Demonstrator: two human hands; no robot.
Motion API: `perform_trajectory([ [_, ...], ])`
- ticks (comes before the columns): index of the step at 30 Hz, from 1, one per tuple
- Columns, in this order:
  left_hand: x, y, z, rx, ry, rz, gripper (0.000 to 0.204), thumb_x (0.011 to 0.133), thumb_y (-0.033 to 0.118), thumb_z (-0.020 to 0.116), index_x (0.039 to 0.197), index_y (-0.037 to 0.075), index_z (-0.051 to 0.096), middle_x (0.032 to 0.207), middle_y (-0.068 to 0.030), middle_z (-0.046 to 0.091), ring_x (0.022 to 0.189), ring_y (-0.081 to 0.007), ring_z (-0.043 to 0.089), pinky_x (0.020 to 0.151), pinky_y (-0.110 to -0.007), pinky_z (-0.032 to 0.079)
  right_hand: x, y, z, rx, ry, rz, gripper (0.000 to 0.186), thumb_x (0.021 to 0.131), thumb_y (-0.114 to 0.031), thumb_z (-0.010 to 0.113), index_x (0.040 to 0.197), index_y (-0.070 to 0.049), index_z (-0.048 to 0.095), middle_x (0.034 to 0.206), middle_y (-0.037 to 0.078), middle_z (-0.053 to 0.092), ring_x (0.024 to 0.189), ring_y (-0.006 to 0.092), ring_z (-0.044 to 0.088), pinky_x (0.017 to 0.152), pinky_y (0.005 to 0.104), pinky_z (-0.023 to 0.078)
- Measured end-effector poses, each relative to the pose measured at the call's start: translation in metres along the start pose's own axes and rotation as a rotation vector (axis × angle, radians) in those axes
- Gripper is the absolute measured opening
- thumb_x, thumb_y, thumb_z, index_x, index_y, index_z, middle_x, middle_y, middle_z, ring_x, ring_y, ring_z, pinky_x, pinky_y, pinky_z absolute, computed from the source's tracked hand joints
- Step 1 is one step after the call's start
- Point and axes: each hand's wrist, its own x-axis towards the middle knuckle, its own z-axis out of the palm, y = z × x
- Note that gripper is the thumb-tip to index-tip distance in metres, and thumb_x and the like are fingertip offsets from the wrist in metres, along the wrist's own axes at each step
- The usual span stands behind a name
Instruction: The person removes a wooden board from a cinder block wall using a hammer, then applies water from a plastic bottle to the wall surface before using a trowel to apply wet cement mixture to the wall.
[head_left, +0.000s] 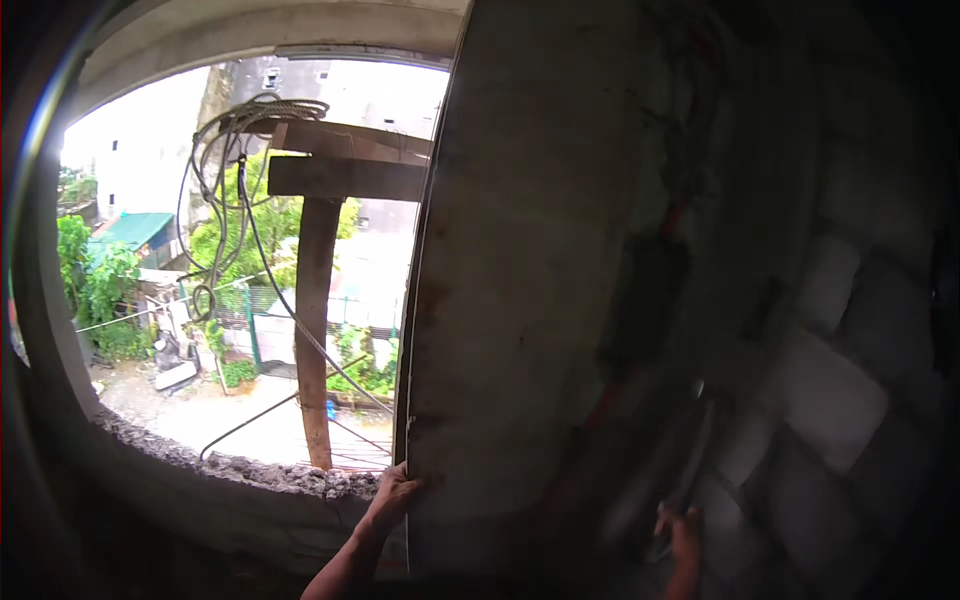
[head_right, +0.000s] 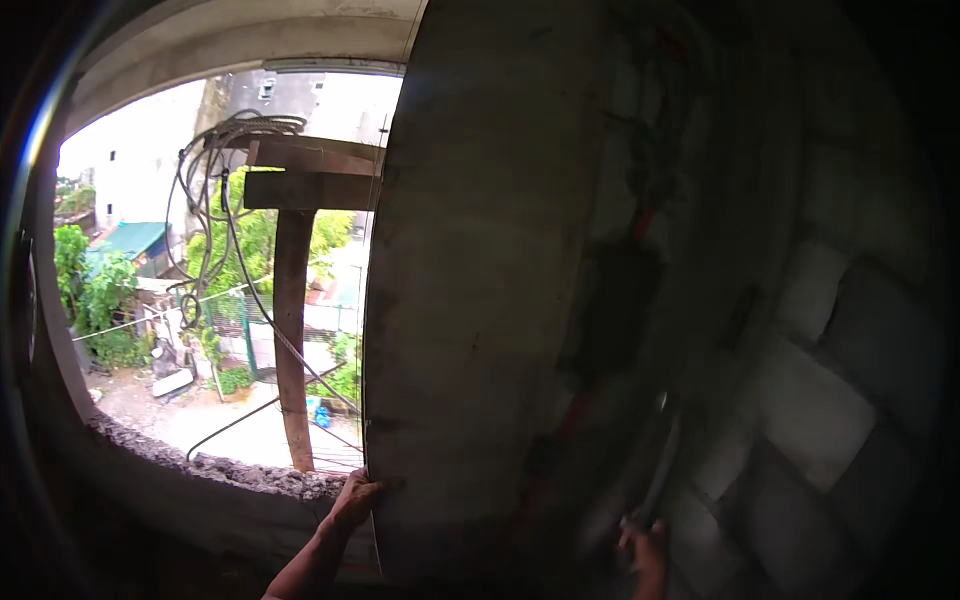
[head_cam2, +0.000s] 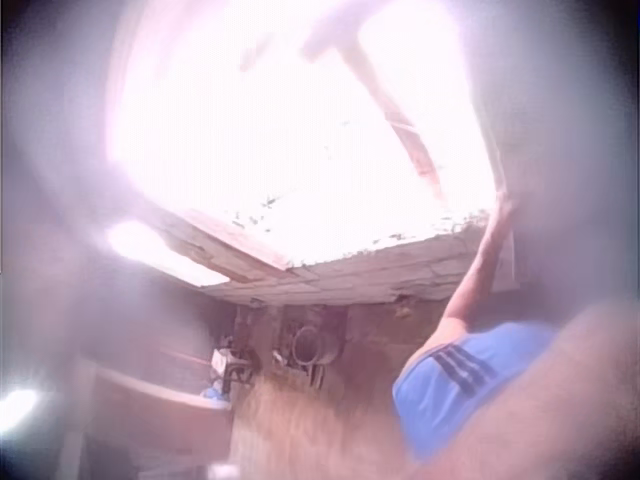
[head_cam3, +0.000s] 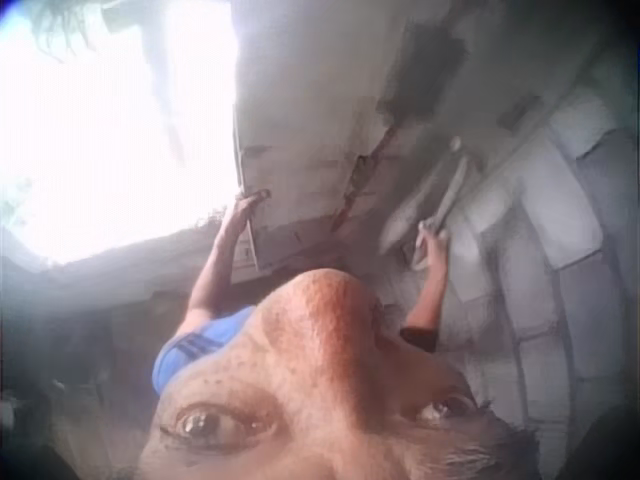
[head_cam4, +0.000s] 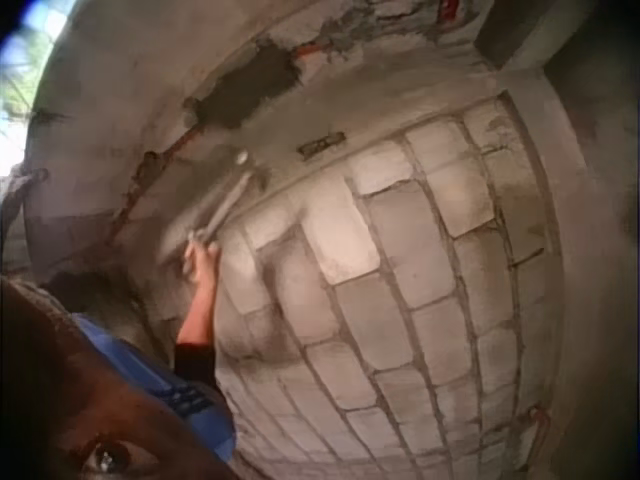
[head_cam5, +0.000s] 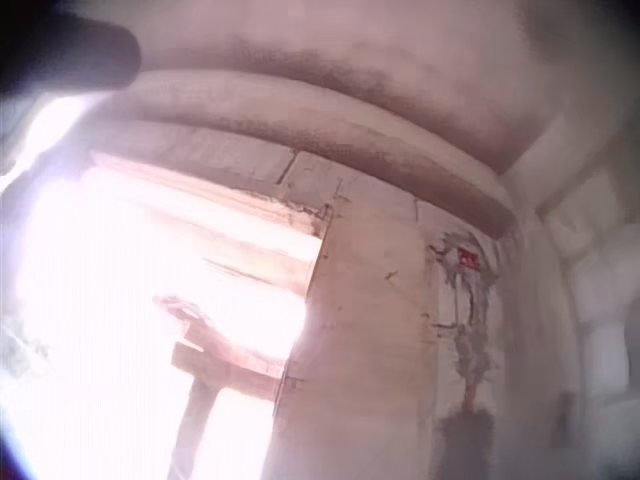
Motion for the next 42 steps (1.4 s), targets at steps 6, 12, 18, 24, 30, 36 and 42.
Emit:
perform_trajectory([
  [6, 0.02, 0.0, 0.004, 0.049, -0.021, -0.001, 0.017, 0.093, 0.011, 0.069, 0.108, 0.003, 0.067, 0.094, 0.0013, 0.069, 0.082, -0.0056, 0.061, 0.07, -0.023, 0.05, 0.072, -0.25, -0.036, -0.75, 0.505, -0.625, 0.061, 0.084, -0.046, 0.074, 0.101, 0.011, 0.061, 0.081, 0.023, 0.069, 0.074, 0.0363, 0.068, 0.066, 0.0448, 0.049],
  [12, 0.015, -0.016, -0.01, 0.071, -0.019, 0.104, 0.02, 0.093, 0.011, 0.07, 0.11, 0.002, 0.066, 0.098, 0.0, 0.07, 0.088, -0.0057, 0.061, 0.075, -0.023, 0.05, 0.057, -0.474, 0.023, -1.428, 0.71, -0.733, 0.065, 0.092, -0.049, 0.063, 0.135, -0.001, 0.054, 0.133, 0.021, 0.059, 0.124, 0.0372, 0.056, 0.103, 0.0447, 0.045],
  [18, 0.02, -0.039, -0.021, 0.084, -0.035, 0.207, 0.023, 0.091, 0.0, 0.062, 0.114, -0.001, 0.065, 0.103, -0.003, 0.071, 0.095, -0.0096, 0.062, 0.085, -0.027, 0.05, 0.091, -0.587, 0.047, -1.83, 0.691, -0.97, 0.057, 0.091, -0.034, 0.064, 0.138, -0.003, 0.051, 0.139, 0.019, 0.055, 0.131, 0.0347, 0.05, 0.11, 0.0443, 0.04],
  [24, 0.02, -0.031, -0.016, 0.122, -0.066, 0.263, 0.036, 0.083, -0.003, 0.062, 0.119, -0.003, 0.063, 0.106, -0.0068, 0.072, 0.098, -0.0114, 0.064, 0.088, -0.028, 0.051, 0.074, -0.693, 0.096, -2.197, 0.6, -0.716, 0.06, 0.072, -0.038, 0.076, 0.119, -0.003, 0.067, 0.13, 0.018, 0.061, 0.124, 0.0354, 0.056, 0.106, 0.0449, 0.045],
  [30, 0.024, -0.046, -0.014, 0.183, -0.031, 0.341, 0.035, 0.082, -0.004, 0.063, 0.117, -0.002, 0.065, 0.1, -0.008, 0.073, 0.093, -0.0114, 0.066, 0.085, -0.028, 0.051, 0.071, -0.738, 0.108, -2.102, 0.578, -0.656, 0.079, 0.049, -0.046, 0.091, 0.111, -0.002, 0.07, 0.114, 0.019, 0.069, 0.111, 0.0332, 0.063, 0.1, 0.044, 0.05],
  [36, 0.043, -0.054, 0.008, -0.005, -0.14, 0.328, 0.033, 0.086, -0.004, 0.063, 0.119, -0.002, 0.064, 0.098, -0.0074, 0.074, 0.092, -0.0105, 0.066, 0.083, -0.028, 0.052, 0.078, -0.83, 0.031, -2.635, 0.667, -0.772, 0.048, 0.071, -0.036, 0.079, 0.108, -0.005, 0.072, 0.109, 0.014, 0.071, 0.1, 0.0333, 0.067, 0.094, 0.0453, 0.052],
  [42, 0.04, -0.03, -0.017, -0.075, -0.032, 0.164, 0.033, 0.086, 0.0, 0.067, 0.118, -0.002, 0.064, 0.095, -0.0075, 0.073, 0.089, -0.009, 0.065, 0.079, -0.027, 0.052, 0.035, -0.656, 0.105, -2.04, 0.927, -0.929, 0.027, 0.086, -0.026, 0.065, 0.101, -0.005, 0.072, 0.105, 0.016, 0.071, 0.096, 0.0328, 0.069, 0.083, 0.0469, 0.055],
])
